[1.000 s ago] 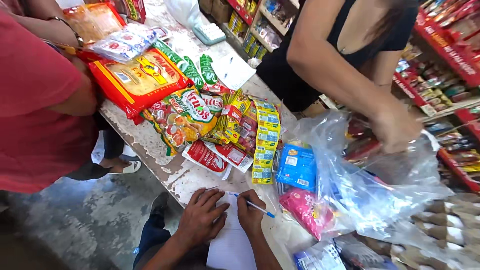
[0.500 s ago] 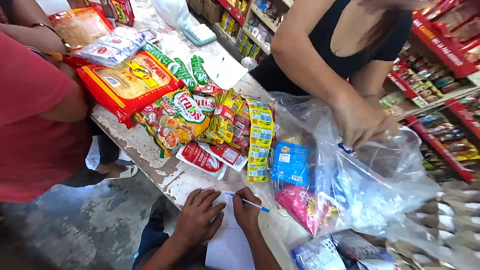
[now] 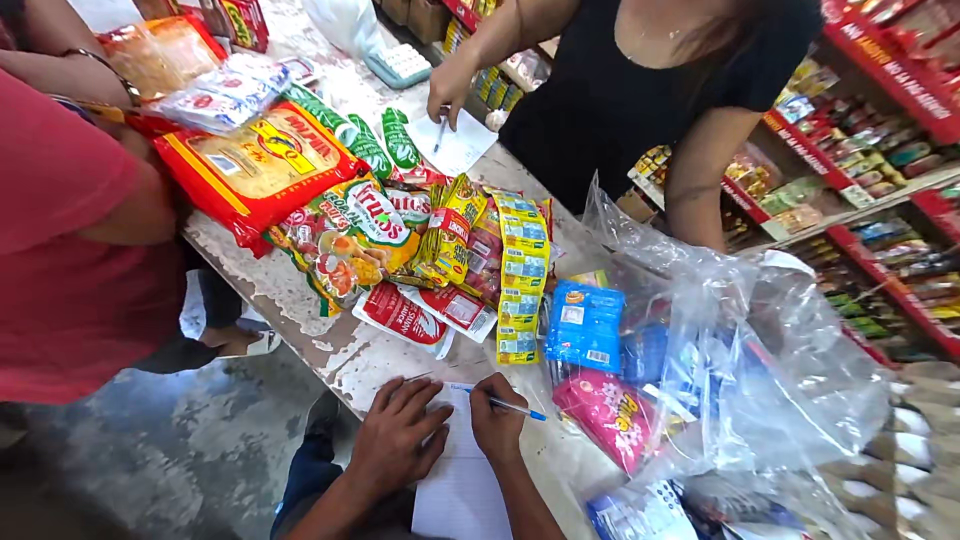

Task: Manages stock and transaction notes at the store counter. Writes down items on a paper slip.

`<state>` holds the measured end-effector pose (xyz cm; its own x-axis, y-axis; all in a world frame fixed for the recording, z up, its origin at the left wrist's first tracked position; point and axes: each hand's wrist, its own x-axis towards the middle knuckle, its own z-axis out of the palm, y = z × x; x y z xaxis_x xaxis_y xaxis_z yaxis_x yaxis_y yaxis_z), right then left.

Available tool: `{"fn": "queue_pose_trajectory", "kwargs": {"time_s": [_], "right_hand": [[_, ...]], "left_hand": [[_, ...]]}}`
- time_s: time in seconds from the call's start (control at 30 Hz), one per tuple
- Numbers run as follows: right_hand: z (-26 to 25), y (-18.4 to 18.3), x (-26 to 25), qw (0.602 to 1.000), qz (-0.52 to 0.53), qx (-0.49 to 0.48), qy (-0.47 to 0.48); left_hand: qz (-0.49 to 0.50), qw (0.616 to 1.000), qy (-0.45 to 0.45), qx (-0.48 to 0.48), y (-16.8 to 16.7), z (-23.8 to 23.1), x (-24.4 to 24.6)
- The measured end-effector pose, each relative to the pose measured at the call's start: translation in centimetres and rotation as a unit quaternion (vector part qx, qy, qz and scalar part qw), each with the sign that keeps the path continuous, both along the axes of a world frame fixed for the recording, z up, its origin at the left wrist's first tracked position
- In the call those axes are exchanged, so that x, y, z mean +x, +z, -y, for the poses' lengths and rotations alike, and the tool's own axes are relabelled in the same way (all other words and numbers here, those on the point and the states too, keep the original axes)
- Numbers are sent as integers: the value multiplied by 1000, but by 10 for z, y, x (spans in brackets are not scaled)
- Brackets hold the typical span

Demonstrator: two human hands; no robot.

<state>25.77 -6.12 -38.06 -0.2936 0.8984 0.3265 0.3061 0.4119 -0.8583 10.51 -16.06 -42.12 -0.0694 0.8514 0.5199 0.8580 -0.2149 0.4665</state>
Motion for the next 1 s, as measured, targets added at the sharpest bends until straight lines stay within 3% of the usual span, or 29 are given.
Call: {"fn": "queue_pose_trajectory", "kwargs": {"time_s": [0.4,0.6,0.7,0.9,1.0], "right_hand": [[-1,1,3,1000,-6,12,3],[-6,4,6,996,-82,-35,-1],[-10,5,11,992,-104,-70,15],[-12,4,20,979,-126,-150,50],[-7,22,33,983,-92,-155,41]], "left_hand": [[13,1000,-9,-7,1,1,0],[69,988,-115,-75,18,16,-17],[35,975,-175,-130,29,31,-29],[25,982,-168,-86,4,35,-31],[64,976,-182,-96,8,36,-15]]}}
